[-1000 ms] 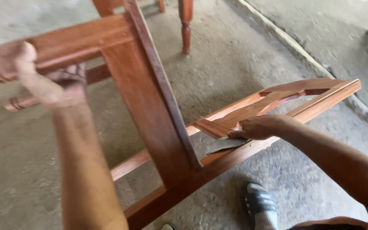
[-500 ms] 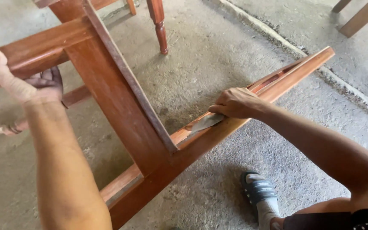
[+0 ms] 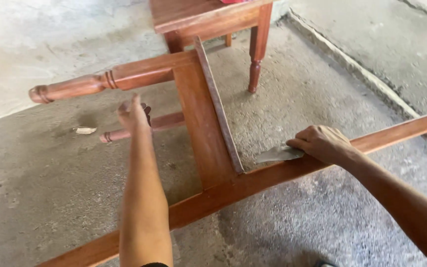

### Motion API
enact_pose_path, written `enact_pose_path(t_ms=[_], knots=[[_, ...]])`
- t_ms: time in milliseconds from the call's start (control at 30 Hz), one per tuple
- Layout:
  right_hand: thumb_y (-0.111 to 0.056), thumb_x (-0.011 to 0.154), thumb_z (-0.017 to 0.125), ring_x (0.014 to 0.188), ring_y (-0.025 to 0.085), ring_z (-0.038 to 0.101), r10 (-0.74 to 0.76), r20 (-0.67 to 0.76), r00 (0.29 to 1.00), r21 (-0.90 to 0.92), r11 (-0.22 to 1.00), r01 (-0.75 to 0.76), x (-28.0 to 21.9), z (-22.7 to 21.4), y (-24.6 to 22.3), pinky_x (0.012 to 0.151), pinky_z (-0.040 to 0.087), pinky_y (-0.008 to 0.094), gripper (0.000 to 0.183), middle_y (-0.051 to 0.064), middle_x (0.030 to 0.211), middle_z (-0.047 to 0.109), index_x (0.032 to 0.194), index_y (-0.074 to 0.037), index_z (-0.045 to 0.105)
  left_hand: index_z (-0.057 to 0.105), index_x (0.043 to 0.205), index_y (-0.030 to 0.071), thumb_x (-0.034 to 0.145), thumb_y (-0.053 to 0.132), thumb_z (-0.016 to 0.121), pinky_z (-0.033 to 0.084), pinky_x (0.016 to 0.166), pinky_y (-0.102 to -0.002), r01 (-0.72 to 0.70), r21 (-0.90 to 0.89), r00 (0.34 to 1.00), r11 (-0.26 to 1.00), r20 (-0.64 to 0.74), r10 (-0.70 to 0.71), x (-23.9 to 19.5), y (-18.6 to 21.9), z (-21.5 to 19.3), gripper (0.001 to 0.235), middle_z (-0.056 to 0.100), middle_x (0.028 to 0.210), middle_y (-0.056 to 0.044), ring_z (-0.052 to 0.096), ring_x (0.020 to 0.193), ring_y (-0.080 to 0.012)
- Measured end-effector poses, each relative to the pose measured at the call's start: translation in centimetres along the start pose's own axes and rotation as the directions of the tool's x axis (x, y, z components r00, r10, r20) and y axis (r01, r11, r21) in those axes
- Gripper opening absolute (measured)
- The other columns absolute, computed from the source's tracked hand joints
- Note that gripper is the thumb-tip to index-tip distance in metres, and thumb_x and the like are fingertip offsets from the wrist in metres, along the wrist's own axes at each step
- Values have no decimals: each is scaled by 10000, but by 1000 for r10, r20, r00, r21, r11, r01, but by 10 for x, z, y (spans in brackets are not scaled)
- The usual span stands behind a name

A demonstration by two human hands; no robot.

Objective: The person sands the legs and frame of a wooden chair using a sanding block. They work on the chair legs, the seat frame, and the backrest, repositioning the chair to access different areas.

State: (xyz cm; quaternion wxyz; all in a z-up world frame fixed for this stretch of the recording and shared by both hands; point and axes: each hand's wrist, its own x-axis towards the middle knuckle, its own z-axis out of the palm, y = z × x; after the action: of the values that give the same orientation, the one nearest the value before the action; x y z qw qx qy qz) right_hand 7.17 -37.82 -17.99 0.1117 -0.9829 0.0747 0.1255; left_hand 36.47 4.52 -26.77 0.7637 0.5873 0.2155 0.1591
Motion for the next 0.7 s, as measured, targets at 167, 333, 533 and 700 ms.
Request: enact_pose_path(t_ms=[167,333,533,700], knots=[[-537,965,576,765,241,748,3,-46,999,-4,1000,-3,27,-5,2,729,572,432,411,56,823,785,926,-217,831,554,1290,64,872,368,829,531,776,-485,-503,566,842,653,151,517,-16,7,-13,586,679,1015,-136,664,923,-303],[-429,928,550,779,263,733,-275,-136,952,-116,959,260,53,17,34,675,578,445,343,56,865,776,978,-214,813,546,1323,72,909,352,772,519,760,-435,-590,708,770,388,351,532,-55,25,-23,549,712,892,-71,684,855,-240],[-371,1036,589,664,258,713,-151,-273,950,131,973,192,32,1,19,642,556,430,302,107,778,747,960,-165,797,626,1235,119,983,376,720,551,722,-401,-721,618,665,311,493,562,-108,54,-50,372,725,858,-55,690,762,-197],[-215,1088,650,572,214,624,-193,-702,686,93,929,358,-11,10,-11,540,488,361,322,169,703,653,875,18,713,641,1247,100,1042,438,574,647,641,-328,-795,293,515,531,789,335,-238,108,-97,401,776,1029,-89,757,826,-150]])
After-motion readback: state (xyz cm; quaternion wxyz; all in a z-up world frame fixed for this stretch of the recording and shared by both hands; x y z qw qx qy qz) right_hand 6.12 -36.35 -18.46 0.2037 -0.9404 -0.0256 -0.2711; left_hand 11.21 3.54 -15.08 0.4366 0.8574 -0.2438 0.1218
